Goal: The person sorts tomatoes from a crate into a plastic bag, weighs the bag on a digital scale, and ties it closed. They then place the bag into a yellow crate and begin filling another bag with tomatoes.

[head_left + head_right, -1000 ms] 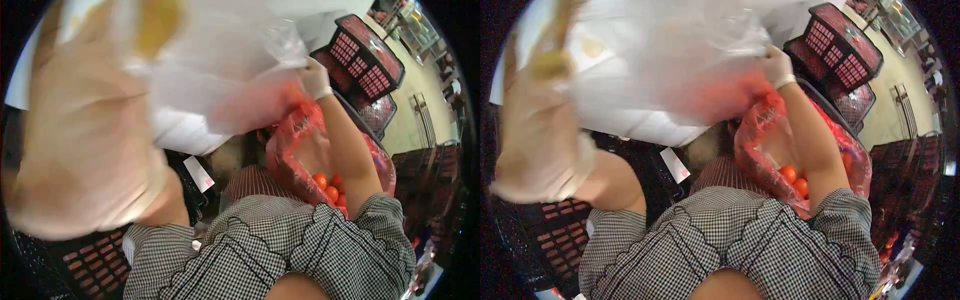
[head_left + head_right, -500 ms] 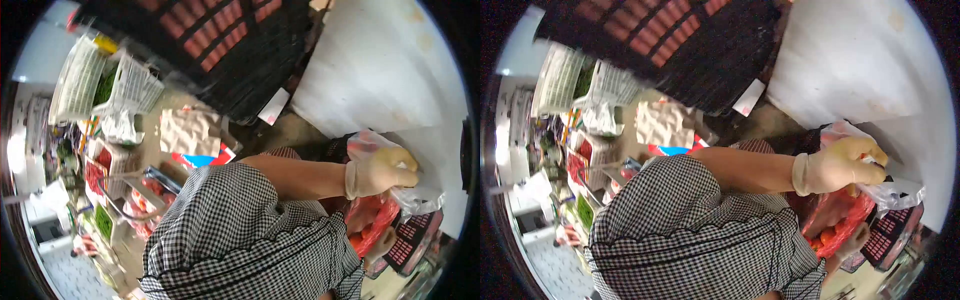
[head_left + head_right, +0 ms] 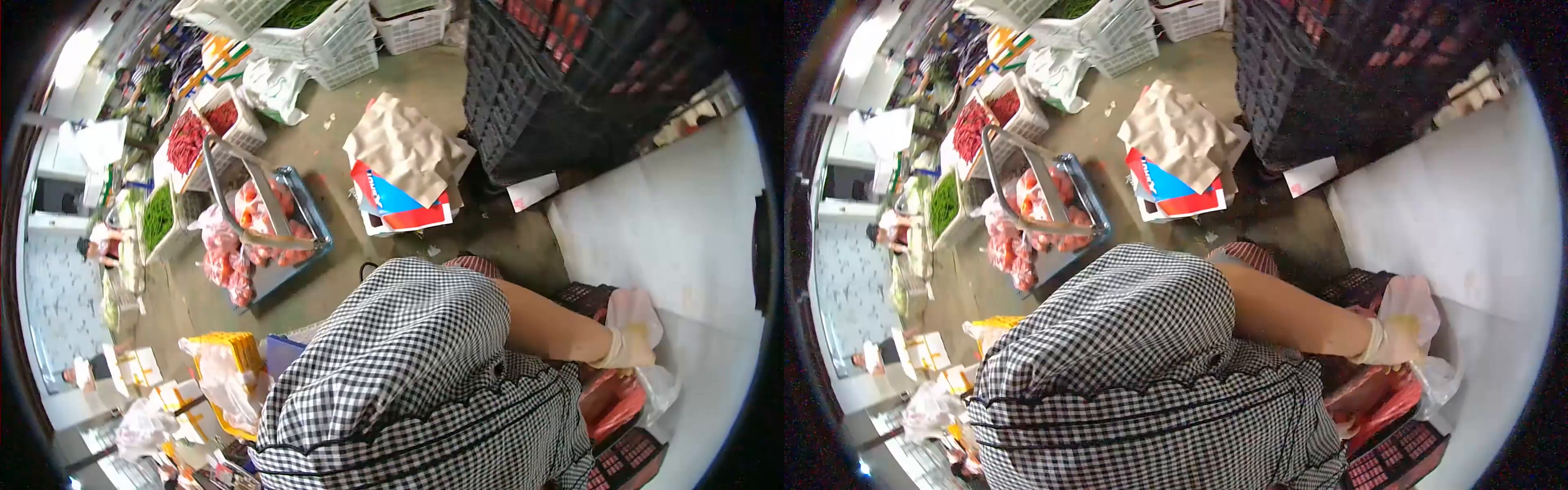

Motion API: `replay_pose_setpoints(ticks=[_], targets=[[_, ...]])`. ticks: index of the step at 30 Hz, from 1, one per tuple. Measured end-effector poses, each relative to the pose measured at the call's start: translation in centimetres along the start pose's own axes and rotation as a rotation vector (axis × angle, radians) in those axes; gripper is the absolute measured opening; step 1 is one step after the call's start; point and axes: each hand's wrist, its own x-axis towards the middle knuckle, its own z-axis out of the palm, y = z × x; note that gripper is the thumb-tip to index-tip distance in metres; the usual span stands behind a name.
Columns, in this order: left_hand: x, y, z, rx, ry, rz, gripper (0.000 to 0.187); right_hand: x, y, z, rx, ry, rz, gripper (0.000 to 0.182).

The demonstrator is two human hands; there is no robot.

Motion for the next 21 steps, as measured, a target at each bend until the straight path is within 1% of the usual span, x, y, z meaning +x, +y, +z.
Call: replay_pose_setpoints(ticks=[1, 2, 5, 6, 8, 10, 11, 13, 14, 15, 17, 19, 20, 21], targets=[[0.0, -0.3, 0.0, 0.044, 0.042, 0.031, 0.031, 0.3, -0.4, -0.3, 0.021, 0.005, -0.001, 0.040], [0.6, -1.0, 0.0, 0.184, -0.022, 0.149, 0.031, 0.5, -1.0, -0.3, 0.046, 0.005, 0.004, 0.040], [4.7, -6.3, 2.2, 0.491, 0.081, 0.466, 0.031, 1.1, -2.4, -1.0, 0.133, 0.016, 0.019, 0.040], [1.7, -2.3, 0.3, 0.284, -0.020, 0.279, 0.030, 1.3, -2.9, -1.1, 0.170, 0.021, 0.028, 0.040], [-1.5, 1.1, -1.2, 0.071, -0.113, 0.082, 0.029, 1.7, -3.8, -1.3, 0.238, 0.023, 0.044, 0.040], [-2.3, 2.0, -1.5, -0.030, -0.060, -0.141, 0.027, 2.2, -4.6, -1.7, 0.309, 0.029, 0.059, 0.040], [-1.5, 1.1, -1.1, -0.037, -0.050, -0.138, 0.027, 2.4, -5.0, -1.8, 0.353, 0.032, 0.064, 0.040], [1.4, -2.7, 1.0, 0.198, -0.049, 0.052, 0.024, 2.8, -5.7, -2.0, 0.445, 0.040, 0.082, 0.040], [2.2, -4.1, 1.7, 0.195, -0.035, 0.056, 0.024, 3.1, -6.0, -2.2, 0.500, 0.038, 0.087, 0.041], [2.5, -4.9, 2.0, 0.237, -0.037, 0.156, 0.024, 3.2, -6.5, -2.3, 0.565, 0.046, 0.108, 0.041], [2.8, -4.8, 1.6, 0.278, -0.029, 0.259, 0.023, 3.4, -7.2, -2.5, 0.702, 0.062, 0.147, 0.041], [1.9, -3.4, 1.1, 0.192, -0.071, 0.194, 0.023, 3.4, -8.0, -3.0, 0.861, 0.071, 0.184, 0.041], [0.6, -1.7, 0.5, 0.163, -0.084, 0.174, 0.023, 3.4, -8.4, -3.3, 0.942, 0.080, 0.205, 0.041], [-2.1, 2.5, -1.5, 0.145, -0.117, -0.104, 0.022, 3.4, -8.7, -3.6, 1.030, 0.093, 0.222, 0.041]])
